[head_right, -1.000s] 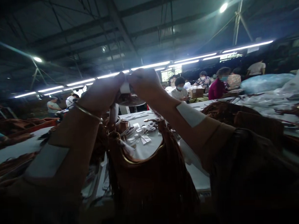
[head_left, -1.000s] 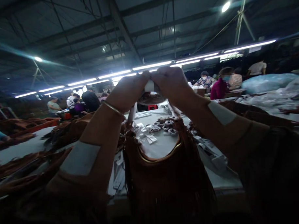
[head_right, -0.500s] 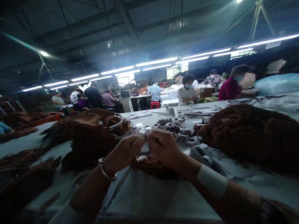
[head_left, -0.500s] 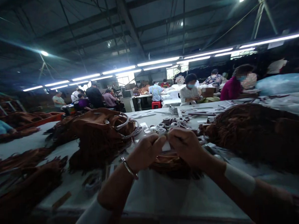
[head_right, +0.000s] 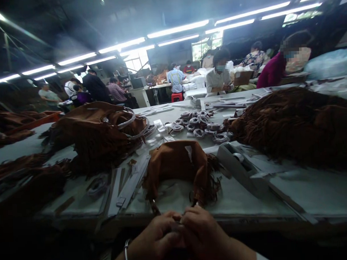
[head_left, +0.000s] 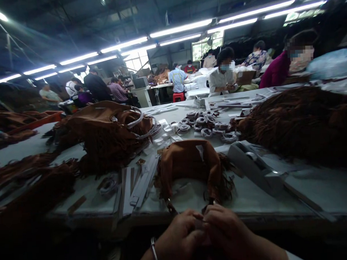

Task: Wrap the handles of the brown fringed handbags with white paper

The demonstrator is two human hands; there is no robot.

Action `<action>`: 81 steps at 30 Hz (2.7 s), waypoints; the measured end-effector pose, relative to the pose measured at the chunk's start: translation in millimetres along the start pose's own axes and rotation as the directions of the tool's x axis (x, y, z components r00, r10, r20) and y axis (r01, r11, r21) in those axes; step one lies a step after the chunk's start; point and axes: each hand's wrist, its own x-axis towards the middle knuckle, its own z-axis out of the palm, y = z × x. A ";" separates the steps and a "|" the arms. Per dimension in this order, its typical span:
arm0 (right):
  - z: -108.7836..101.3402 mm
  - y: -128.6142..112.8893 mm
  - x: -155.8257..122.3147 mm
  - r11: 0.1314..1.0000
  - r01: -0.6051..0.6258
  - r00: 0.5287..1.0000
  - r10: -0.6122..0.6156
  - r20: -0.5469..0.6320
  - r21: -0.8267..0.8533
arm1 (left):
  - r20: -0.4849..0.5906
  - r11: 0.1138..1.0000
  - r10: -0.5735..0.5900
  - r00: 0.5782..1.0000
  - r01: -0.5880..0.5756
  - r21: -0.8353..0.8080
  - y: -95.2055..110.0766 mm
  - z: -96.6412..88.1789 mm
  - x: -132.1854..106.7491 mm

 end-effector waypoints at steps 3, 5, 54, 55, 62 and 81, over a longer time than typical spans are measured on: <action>-13.6 -0.6 4.2 0.962 -0.162 0.983 0.136 0.126 0.221 | -0.020 0.998 -0.060 0.998 0.060 0.001 11.2 -0.5 2.0; -20.3 -1.4 7.7 0.946 -0.206 0.973 0.171 0.155 0.250 | -0.010 0.998 -0.053 0.999 0.053 0.016 14.4 -1.7 3.9; -38.5 -14.8 26.2 0.946 -0.281 0.943 0.243 0.225 0.158 | -0.088 0.982 0.145 0.986 -0.132 0.138 8.6 9.6 3.2; -40.3 -14.3 26.7 0.944 -0.286 0.939 0.242 0.243 0.162 | -0.090 0.983 0.145 0.985 -0.133 0.126 9.2 9.5 3.3; -37.4 -3.9 27.0 0.870 -0.462 0.864 0.398 0.308 0.173 | -0.115 0.987 0.101 0.988 -0.085 0.135 9.2 11.5 3.7; -54.8 -29.3 24.8 0.888 0.318 0.925 -0.214 0.315 -0.332 | -0.173 0.999 0.004 0.985 0.002 0.032 21.3 -0.2 12.4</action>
